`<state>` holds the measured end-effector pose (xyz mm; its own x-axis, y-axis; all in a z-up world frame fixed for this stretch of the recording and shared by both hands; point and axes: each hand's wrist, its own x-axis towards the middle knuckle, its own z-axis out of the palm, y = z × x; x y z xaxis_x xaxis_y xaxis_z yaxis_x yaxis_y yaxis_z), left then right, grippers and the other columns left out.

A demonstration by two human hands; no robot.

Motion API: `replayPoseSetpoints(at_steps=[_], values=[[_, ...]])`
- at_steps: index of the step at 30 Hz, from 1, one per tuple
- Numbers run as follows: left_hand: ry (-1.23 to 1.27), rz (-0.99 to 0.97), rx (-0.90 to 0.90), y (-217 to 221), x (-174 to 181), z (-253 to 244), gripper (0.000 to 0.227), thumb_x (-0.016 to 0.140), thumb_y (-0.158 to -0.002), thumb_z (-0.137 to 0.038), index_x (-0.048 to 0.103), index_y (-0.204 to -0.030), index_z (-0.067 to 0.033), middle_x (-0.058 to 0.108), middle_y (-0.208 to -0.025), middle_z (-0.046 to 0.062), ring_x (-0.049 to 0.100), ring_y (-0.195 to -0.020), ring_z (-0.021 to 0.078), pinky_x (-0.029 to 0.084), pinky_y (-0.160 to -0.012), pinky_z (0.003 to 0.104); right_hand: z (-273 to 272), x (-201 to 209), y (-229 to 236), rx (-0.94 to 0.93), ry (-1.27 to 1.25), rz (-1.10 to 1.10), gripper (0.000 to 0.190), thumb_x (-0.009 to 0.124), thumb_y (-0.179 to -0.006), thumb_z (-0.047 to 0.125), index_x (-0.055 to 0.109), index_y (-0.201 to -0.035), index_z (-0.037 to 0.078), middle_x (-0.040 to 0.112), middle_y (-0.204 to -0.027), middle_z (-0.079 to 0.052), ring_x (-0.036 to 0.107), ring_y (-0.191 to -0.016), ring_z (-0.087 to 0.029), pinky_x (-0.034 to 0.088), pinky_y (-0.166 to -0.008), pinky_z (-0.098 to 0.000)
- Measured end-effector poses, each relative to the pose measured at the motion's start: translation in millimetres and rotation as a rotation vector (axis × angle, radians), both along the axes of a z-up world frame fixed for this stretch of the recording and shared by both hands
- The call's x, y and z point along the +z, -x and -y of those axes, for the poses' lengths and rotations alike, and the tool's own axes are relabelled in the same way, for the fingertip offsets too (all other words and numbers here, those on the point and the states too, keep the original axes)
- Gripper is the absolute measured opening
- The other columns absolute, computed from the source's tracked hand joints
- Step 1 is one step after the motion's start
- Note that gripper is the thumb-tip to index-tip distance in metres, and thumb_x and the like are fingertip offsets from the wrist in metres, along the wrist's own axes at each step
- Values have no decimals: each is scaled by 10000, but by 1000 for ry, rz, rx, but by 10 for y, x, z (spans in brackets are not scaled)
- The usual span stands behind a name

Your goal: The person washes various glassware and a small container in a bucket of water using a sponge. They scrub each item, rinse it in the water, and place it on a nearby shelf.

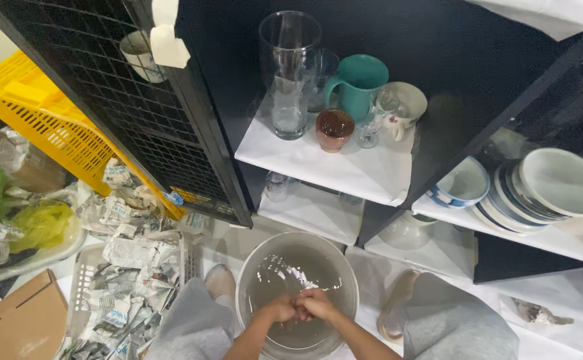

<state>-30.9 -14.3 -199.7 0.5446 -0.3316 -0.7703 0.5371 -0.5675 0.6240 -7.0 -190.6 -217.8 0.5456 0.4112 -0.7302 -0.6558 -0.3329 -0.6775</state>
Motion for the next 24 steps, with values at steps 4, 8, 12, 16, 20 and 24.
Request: replayPoseSetpoints(at_steps=[4,8,12,16,20,24], values=[[-141,-183,66,45,-64,-67,519,661,-820,-2,627,-1327,-106,730,-1083,158,716,-851,249,625,-688,414,-175,-6,-27,16,36,39,206,727,-853,136,726,-1026,25,720,-820,-111,677,-676,-188,543,-581,-343],[-329,-47,-55,81,-104,-128,535,717,-889,-134,566,-1393,-33,658,-1273,179,689,-1102,308,586,-902,441,-279,-36,-30,59,127,169,268,733,-818,130,720,-1067,33,721,-869,-102,678,-753,-204,554,-657,-368],[-448,6,-249,31,-227,-80,516,673,-873,-188,615,-1356,-14,615,-1396,215,600,-1295,352,507,-1067,423,-233,-81,-5,-25,332,312,522,756,-700,59,674,-1211,129,742,-952,-71,716,-866,-208,585,-792,-364],[-484,120,-299,78,-258,-24,623,670,-926,-196,461,-1501,-80,398,-1568,198,399,-1445,371,374,-1162,488,-216,-87,-6,-41,454,444,517,879,-675,71,682,-1154,66,725,-1034,-112,675,-947,-219,538,-841,-343],[-415,-8,-275,-12,-294,-11,548,658,-931,-280,571,-1426,-64,518,-1500,182,509,-1383,345,429,-1140,446,-225,-100,-49,-137,262,477,248,793,-749,38,737,-989,22,759,-900,-141,678,-806,-193,544,-712,-325],[-384,45,-77,-64,-342,-76,545,686,-892,-189,546,-1374,25,628,-1367,237,645,-1231,336,549,-1013,416,-232,-84,-42,-177,167,445,196,864,-735,120,764,-899,77,786,-796,-23,713,-712,-115,556,-689,-263]])
